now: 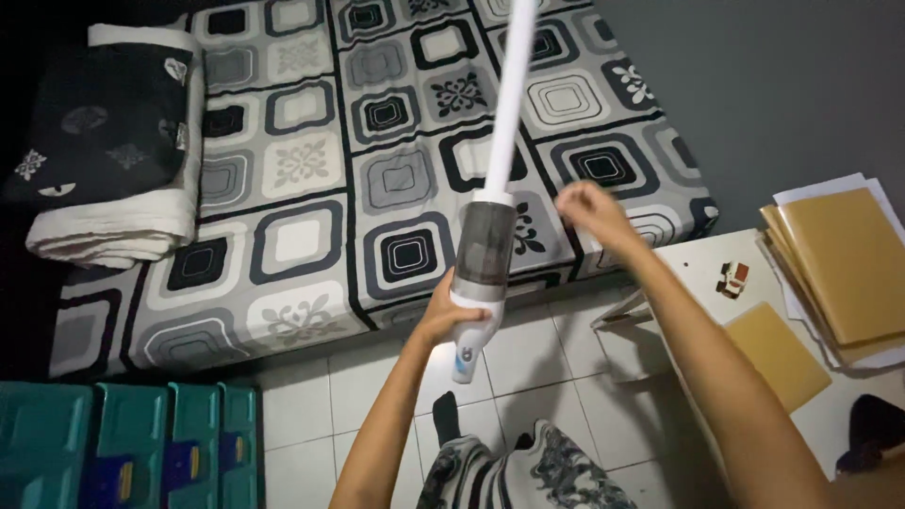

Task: Assembling a handheld vacuum cleaner by attaching extension pipes and a floor head, then using it to vacuum the floor.

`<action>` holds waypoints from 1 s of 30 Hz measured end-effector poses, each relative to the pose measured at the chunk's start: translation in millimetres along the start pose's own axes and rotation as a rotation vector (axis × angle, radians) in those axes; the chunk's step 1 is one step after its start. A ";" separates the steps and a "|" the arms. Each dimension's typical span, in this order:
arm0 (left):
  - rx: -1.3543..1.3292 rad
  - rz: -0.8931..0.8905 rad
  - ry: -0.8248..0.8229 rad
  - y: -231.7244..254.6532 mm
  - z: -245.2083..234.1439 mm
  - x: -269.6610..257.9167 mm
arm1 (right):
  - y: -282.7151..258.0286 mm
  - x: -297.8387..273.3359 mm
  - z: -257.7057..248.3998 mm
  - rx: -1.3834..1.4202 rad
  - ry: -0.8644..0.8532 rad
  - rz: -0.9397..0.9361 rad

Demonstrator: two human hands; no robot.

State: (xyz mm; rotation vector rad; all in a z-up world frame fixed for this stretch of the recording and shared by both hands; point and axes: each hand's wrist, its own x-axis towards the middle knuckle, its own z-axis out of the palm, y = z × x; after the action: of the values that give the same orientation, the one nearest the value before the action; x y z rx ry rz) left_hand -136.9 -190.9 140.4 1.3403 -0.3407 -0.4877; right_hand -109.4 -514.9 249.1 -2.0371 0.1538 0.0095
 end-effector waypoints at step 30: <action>0.532 -0.233 -0.445 41.5 -78.3 25.1 | -88.9 0.4 -46.6 0.723 0.286 0.075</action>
State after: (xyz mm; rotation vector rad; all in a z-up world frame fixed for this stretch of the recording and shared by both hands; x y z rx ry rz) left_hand -70.2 -131.8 164.0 1.7942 -0.7213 -0.9408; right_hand -101.7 -516.7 349.2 -1.3007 0.3570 -0.2568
